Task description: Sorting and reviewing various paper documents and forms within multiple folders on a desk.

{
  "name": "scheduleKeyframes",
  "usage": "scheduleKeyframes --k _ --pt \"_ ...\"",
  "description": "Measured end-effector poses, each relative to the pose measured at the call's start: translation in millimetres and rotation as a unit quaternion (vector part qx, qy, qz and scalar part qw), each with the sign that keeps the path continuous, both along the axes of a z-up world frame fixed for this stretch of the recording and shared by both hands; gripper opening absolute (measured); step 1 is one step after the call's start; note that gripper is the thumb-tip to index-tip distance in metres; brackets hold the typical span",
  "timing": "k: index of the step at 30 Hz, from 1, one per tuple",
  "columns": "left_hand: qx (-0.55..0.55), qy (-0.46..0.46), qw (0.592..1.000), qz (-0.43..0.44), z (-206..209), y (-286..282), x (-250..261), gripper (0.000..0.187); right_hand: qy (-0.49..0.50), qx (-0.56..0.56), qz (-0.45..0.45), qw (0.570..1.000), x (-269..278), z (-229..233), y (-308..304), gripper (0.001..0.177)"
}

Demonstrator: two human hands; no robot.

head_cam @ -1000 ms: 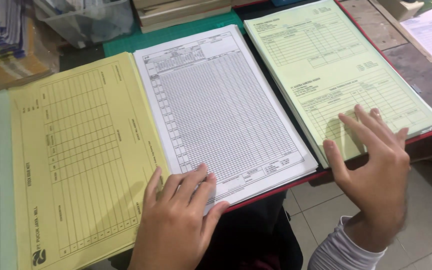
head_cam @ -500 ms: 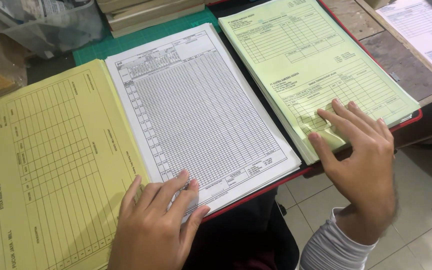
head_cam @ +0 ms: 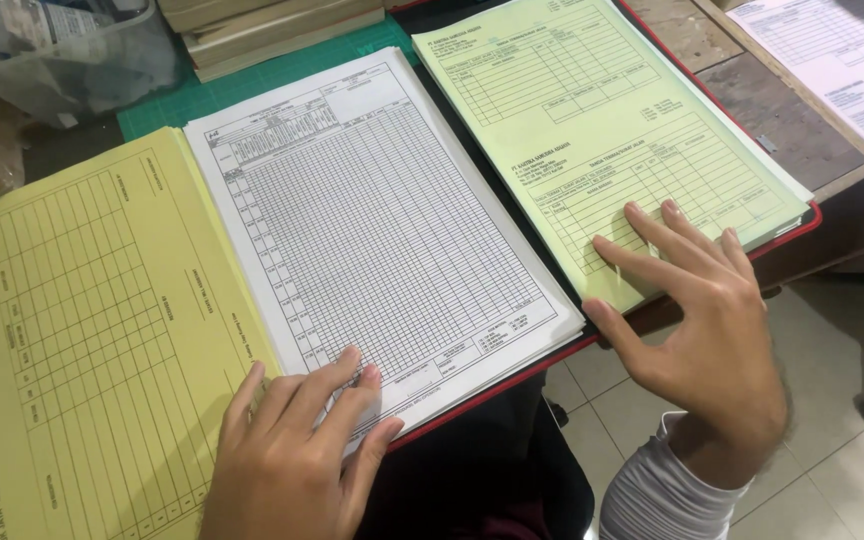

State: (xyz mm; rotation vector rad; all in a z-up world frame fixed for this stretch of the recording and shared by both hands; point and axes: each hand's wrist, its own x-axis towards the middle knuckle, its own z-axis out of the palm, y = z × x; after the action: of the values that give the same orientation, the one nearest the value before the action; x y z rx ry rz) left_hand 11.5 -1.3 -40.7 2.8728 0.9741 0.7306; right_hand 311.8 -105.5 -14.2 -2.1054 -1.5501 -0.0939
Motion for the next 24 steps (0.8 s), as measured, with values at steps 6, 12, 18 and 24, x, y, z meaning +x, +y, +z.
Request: scheduleKeyframes --k 6,12,18,24 --pt "0.003 0.002 1.000 -0.001 -1 1 -1 0.025 0.008 -0.019 0.013 1.000 3 -2 -3 0.059" --pt "-0.009 0.006 1.000 -0.003 1 1 0 0.026 0.007 -0.058 0.024 0.998 7 1 -4 0.063" --pt "-0.017 -0.002 1.000 0.003 -1 -1 0 0.030 0.022 -0.113 0.061 0.991 12 11 -3 0.066" --pt "-0.020 -0.003 1.000 0.000 -1 0 0 0.031 0.054 -0.174 0.082 0.980 16 15 -5 0.073"
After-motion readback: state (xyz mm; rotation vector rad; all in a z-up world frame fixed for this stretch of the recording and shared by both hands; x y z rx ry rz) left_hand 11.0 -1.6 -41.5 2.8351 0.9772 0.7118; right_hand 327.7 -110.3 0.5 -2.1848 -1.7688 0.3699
